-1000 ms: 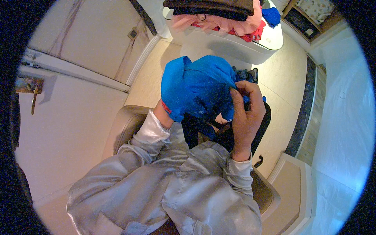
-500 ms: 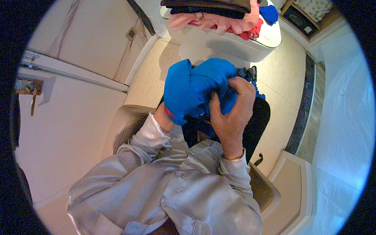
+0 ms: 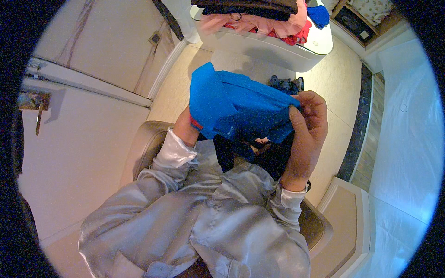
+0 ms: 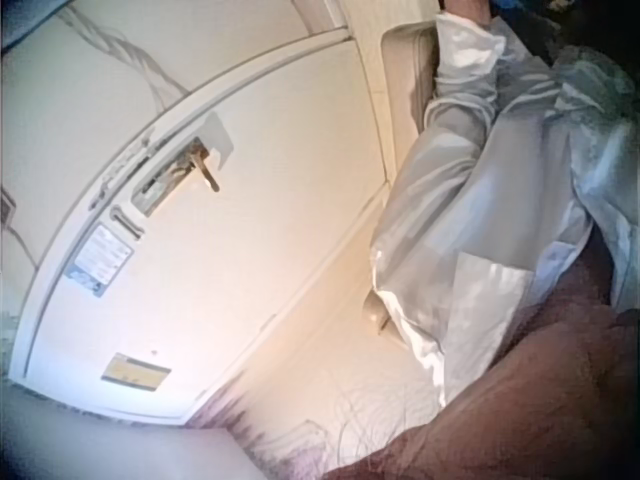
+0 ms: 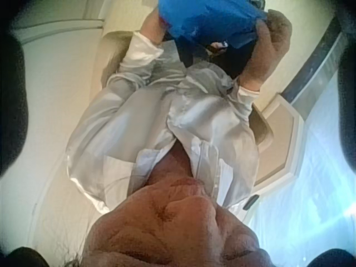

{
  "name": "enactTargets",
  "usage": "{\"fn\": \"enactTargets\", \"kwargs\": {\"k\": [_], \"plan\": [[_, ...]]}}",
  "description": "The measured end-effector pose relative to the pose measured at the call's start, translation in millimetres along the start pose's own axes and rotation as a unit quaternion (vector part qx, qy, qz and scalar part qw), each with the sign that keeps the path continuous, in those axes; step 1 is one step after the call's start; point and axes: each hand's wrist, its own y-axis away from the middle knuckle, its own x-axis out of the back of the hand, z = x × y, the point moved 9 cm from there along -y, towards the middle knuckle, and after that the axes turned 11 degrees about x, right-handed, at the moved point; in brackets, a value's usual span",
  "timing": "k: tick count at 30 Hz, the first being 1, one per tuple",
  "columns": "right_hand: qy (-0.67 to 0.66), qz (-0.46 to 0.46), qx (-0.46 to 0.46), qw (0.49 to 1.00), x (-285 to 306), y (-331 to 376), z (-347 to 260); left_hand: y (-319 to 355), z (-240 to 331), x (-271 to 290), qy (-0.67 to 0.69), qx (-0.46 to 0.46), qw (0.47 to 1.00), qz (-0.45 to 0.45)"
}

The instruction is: The person sits on the floor and folds a brown garment, smoothing and aligning edges before placing it on a nearby white surface. They then pick up a blue garment, fold it neatly, and place it on top of the brown garment.

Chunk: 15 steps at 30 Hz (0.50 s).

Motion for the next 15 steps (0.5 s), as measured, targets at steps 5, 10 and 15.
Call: {"fn": "enactTargets", "kwargs": {"k": [5, 10, 15], "plan": [[0.062, -0.028, 0.025, 0.997, -6.2, 1.9, -5.7, 0.1, -2.1, -11.7, 0.006, 0.003, 1.0, -0.008], [0.124, -0.049, 0.094, 0.987, -14.0, 4.1, -14.0, -7.0, -8.8, -25.9, 0.02, 0.003, 1.0, -0.016], [0.111, -0.025, 0.12, 0.986, -14.3, 6.1, -19.5, -8.5, -13.4, -28.7, 0.034, 0.01, 0.999, -0.015]]}}
